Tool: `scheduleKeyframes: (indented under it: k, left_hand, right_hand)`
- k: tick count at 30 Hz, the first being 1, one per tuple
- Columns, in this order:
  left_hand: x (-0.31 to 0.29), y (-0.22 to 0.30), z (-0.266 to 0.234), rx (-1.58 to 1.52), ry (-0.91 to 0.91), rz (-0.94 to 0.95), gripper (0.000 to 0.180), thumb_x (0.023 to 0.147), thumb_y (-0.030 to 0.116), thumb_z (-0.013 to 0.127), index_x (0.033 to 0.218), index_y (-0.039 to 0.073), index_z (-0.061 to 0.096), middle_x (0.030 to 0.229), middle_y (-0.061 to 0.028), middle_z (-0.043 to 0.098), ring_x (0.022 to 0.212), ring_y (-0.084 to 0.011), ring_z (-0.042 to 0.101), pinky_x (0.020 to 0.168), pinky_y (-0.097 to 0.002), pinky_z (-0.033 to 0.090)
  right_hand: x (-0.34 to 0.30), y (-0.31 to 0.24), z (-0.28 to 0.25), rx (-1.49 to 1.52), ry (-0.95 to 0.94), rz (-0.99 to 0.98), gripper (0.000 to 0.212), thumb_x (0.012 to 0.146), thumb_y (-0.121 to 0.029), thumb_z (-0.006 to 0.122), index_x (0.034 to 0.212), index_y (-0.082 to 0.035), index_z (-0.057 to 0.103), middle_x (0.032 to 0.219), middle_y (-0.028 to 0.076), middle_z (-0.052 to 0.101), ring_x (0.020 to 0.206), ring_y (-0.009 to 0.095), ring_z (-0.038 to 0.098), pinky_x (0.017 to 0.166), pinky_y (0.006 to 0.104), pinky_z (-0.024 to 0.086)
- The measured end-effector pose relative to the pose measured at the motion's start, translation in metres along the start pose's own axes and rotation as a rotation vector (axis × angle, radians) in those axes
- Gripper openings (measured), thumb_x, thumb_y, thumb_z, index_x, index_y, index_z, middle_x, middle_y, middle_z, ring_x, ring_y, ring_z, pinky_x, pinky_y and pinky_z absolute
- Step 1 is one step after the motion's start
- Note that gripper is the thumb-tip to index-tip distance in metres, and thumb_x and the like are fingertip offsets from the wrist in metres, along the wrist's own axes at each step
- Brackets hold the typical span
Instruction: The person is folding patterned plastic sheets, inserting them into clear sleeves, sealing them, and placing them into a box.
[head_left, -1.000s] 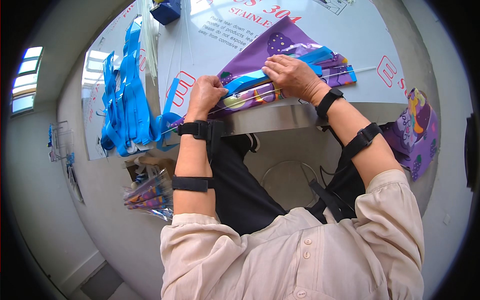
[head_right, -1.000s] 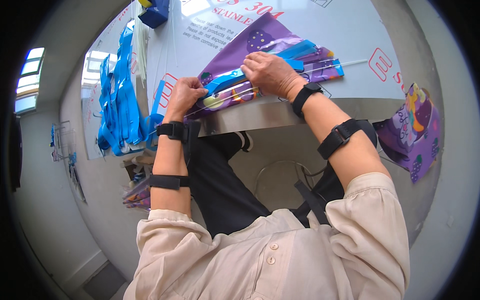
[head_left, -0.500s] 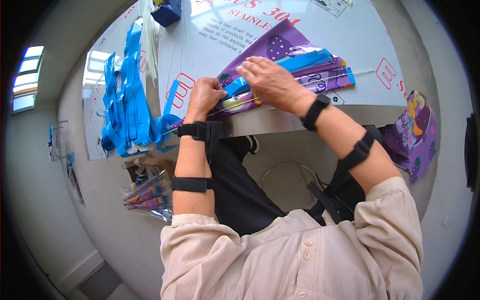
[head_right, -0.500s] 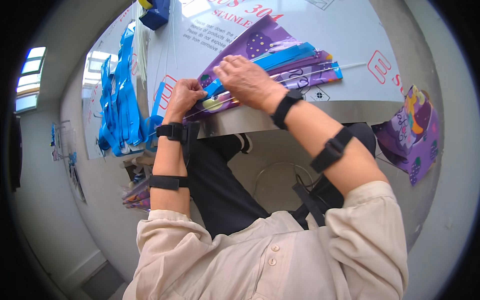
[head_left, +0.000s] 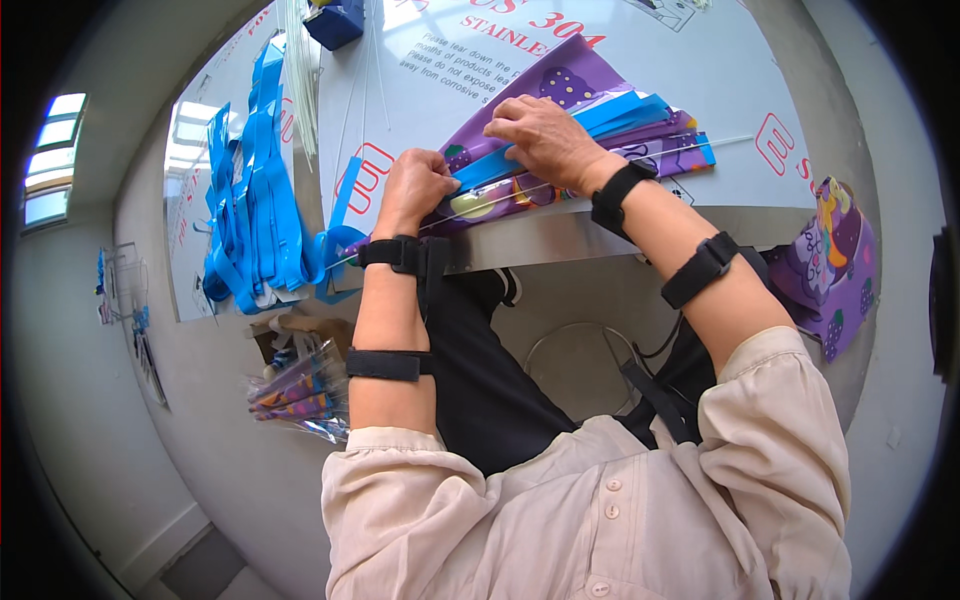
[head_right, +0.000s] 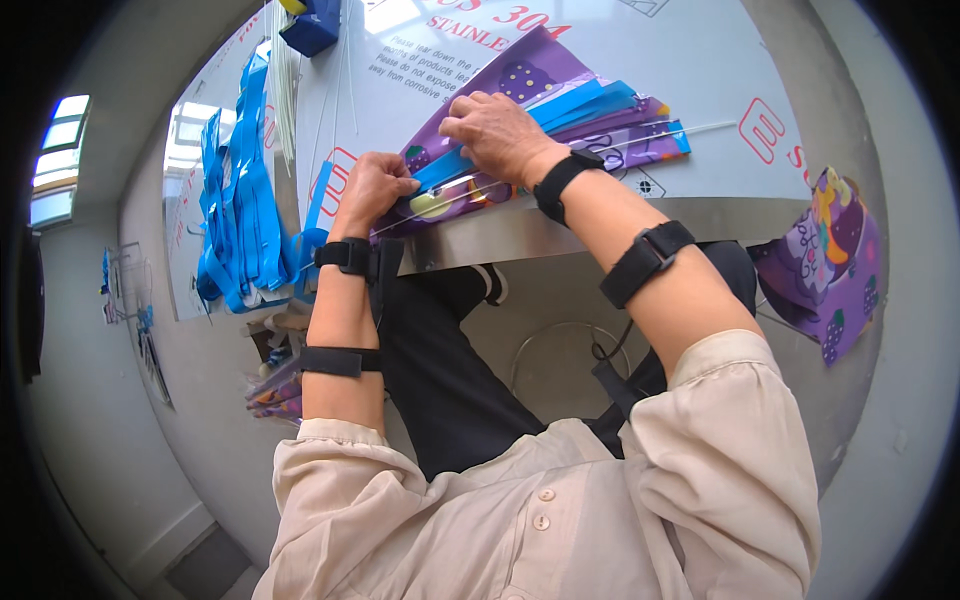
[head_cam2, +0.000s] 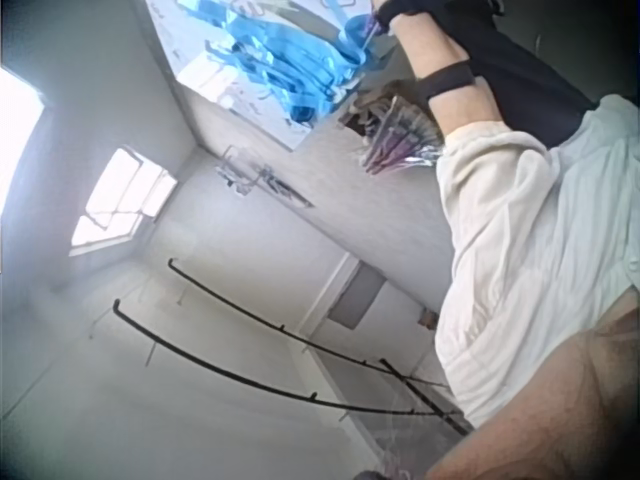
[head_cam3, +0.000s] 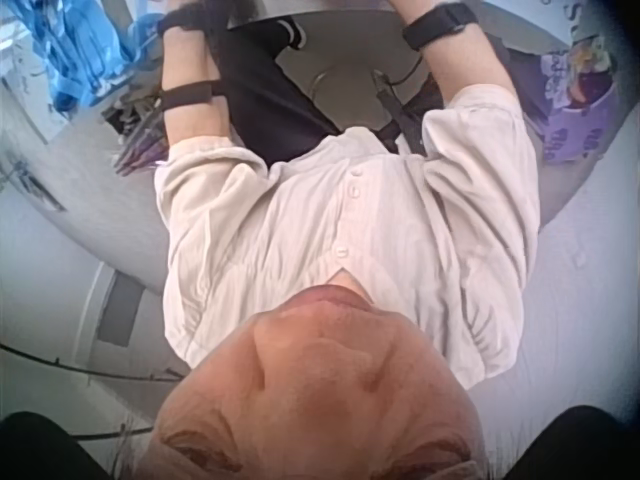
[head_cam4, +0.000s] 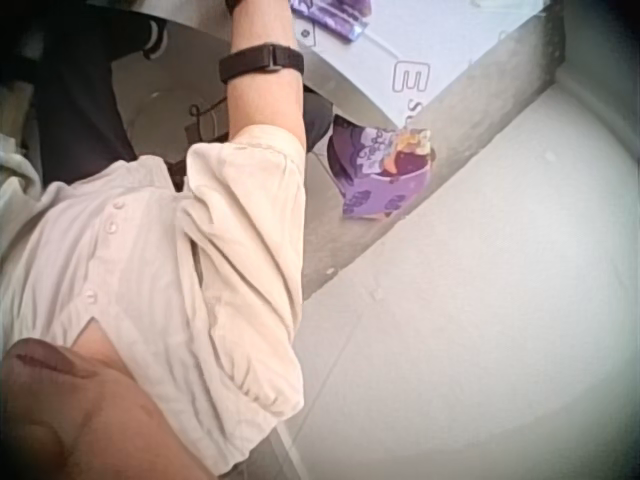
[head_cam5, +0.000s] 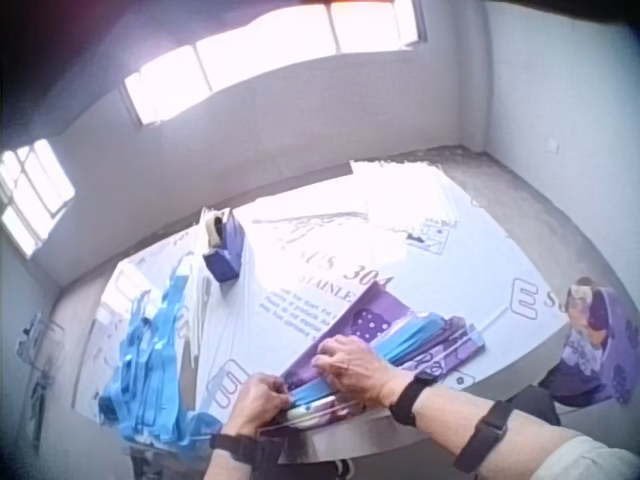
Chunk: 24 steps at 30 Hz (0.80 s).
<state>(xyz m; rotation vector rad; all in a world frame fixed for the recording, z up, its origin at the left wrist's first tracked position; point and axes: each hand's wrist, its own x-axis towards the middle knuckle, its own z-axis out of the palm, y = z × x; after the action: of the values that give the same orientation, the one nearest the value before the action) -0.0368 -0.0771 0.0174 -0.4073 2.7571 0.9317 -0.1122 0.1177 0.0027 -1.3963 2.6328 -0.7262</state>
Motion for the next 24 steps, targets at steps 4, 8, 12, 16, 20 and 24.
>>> scheduleKeyframes:
  k: [4,8,12,16,20,24]
  left_hand:
    - [0.004,-0.001,-0.001,0.028,-0.025,0.002,0.014,0.063,0.007,0.075,0.068,-0.001,0.064,0.057,-0.0091,0.056,0.054,-0.0162,0.053,0.055,-0.0313,0.044]
    - [0.004,0.005,-0.004,-0.006,-0.078,-0.031,0.014,0.065,0.005,0.074,0.067,-0.002,0.062,0.054,-0.0044,0.052,0.053,-0.0113,0.048,0.052,-0.0297,0.040]
    - [0.005,-0.002,-0.002,0.011,-0.060,-0.008,0.013,0.065,0.003,0.073,0.066,-0.002,0.062,0.054,-0.0033,0.051,0.053,-0.0109,0.047,0.051,-0.0296,0.039]
    - [0.004,0.000,-0.003,0.033,-0.050,-0.005,0.013,0.066,0.003,0.073,0.066,-0.002,0.062,0.055,-0.0033,0.051,0.053,-0.0106,0.047,0.051,-0.0291,0.039]
    - [0.006,0.000,0.001,0.015,-0.060,-0.006,0.013,0.066,0.003,0.073,0.066,-0.002,0.061,0.055,-0.0029,0.051,0.053,-0.0107,0.047,0.051,-0.0289,0.039]
    - [0.005,0.000,0.000,0.018,-0.060,-0.020,0.013,0.066,0.003,0.073,0.065,-0.002,0.061,0.054,-0.0026,0.050,0.053,-0.0107,0.047,0.051,-0.0291,0.039]
  right_hand:
    - [-0.036,0.001,0.008,-0.150,-0.037,-0.106,0.052,0.087,-0.028,0.057,0.134,-0.009,0.043,0.139,0.012,0.040,0.132,0.026,0.033,0.110,0.0403,0.026]
    - [-0.070,0.001,0.001,-0.263,-0.109,-0.089,0.073,0.088,-0.054,0.044,0.140,-0.005,0.030,0.147,0.013,0.028,0.137,0.028,0.023,0.114,0.0407,0.017]
    - [-0.087,0.013,-0.006,-0.277,-0.019,-0.070,0.070,0.088,-0.050,0.049,0.138,-0.005,0.034,0.145,0.015,0.031,0.136,0.029,0.026,0.112,0.0409,0.019]
    - [-0.083,0.027,-0.016,-0.312,0.127,-0.021,0.058,0.088,-0.042,0.052,0.133,-0.006,0.043,0.140,0.015,0.039,0.133,0.030,0.031,0.111,0.0417,0.023]
    - [-0.064,0.048,-0.028,-0.168,0.369,0.274,0.034,0.088,-0.027,0.058,0.115,-0.007,0.060,0.121,0.016,0.056,0.122,0.031,0.045,0.101,0.0425,0.036]
    - [-0.040,0.061,-0.056,-0.012,0.142,0.537,0.033,0.079,-0.022,0.068,0.109,-0.010,0.065,0.102,0.011,0.066,0.104,0.027,0.058,0.097,0.0382,0.039]
